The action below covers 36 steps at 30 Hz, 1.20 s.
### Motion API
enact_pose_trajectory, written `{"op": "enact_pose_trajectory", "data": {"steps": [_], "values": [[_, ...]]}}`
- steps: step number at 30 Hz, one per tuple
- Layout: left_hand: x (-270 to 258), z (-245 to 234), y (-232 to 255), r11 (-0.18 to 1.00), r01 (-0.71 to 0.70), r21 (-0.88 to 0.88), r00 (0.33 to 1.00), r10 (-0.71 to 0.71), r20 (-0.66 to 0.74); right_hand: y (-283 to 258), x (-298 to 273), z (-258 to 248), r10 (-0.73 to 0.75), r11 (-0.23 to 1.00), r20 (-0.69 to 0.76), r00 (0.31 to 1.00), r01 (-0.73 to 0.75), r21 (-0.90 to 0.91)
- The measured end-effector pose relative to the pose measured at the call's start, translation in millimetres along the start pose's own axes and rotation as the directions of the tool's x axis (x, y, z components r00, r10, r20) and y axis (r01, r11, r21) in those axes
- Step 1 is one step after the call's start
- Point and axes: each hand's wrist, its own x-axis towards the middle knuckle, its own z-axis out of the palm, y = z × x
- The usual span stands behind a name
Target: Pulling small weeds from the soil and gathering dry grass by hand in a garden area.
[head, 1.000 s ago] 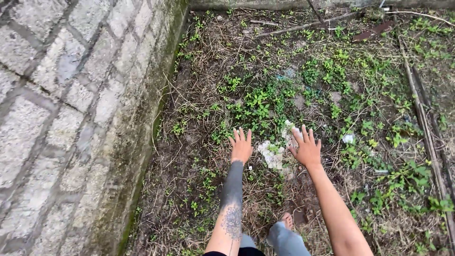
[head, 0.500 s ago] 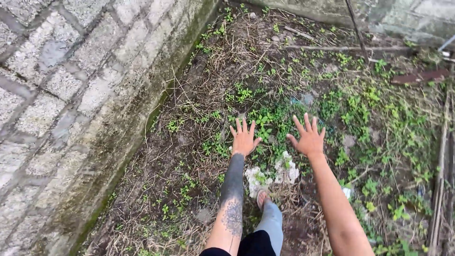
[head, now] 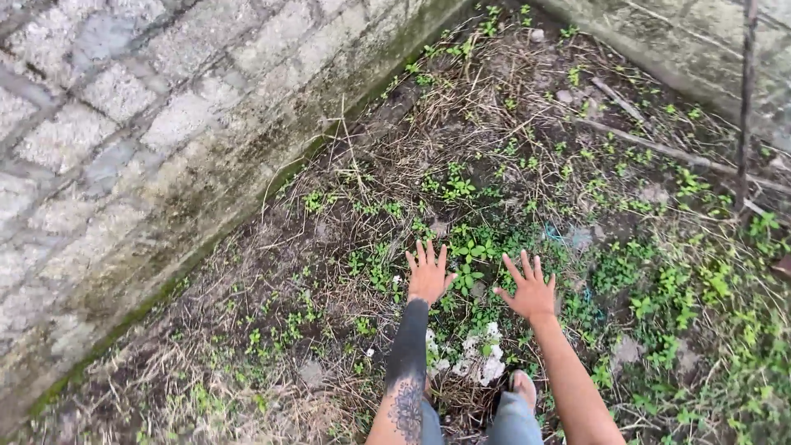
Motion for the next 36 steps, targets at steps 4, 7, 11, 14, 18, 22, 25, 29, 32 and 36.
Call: {"op": "enact_pose_trajectory", "data": {"steps": [4,7,11,14,18,22,25,29,32,36], "values": [[12,39,16,0.984,0.162,-0.068,0.985,-0.158,0.063,17,50,36,-0.148,0.988,0.065,0.987,0.151,-0.039],[24,70,30,0.962,0.266,-0.063,0.962,-0.261,0.084,30,95,81,-0.253,0.958,0.098,0.962,0.263,-0.115],[47,164,49,0.917,0.387,-0.098,0.920,-0.377,0.107,33,145,162,-0.405,0.881,0.133,0.905,0.425,-0.208],[64,233,66,0.914,0.403,-0.049,0.906,-0.391,0.160,21,180,242,-0.447,0.840,0.230,0.864,0.494,-0.223],[101,360,61,0.902,0.429,-0.044,0.897,-0.420,0.136,-11,239,367,-0.518,0.806,0.258,0.816,0.566,-0.173],[150,484,44,0.880,0.474,-0.031,0.880,-0.473,0.049,-40,270,446,-0.613,0.685,0.261,0.746,0.666,-0.295],[190,529,46,0.871,0.487,-0.064,0.871,-0.490,-0.032,-42,329,544,-0.737,0.621,0.052,0.674,0.706,-0.340],[221,558,71,0.895,0.373,-0.245,0.897,-0.415,-0.151,-52,361,571,-0.785,0.620,-0.280,0.553,0.713,-0.329],[242,577,71,0.899,0.301,-0.318,0.883,-0.389,-0.264,-51,372,542,-0.741,0.653,-0.451,0.498,0.691,-0.309],[258,577,60,0.874,0.341,-0.346,0.850,-0.444,-0.283,-25,405,504,-0.677,0.684,-0.573,0.461,0.682,-0.259]]}}
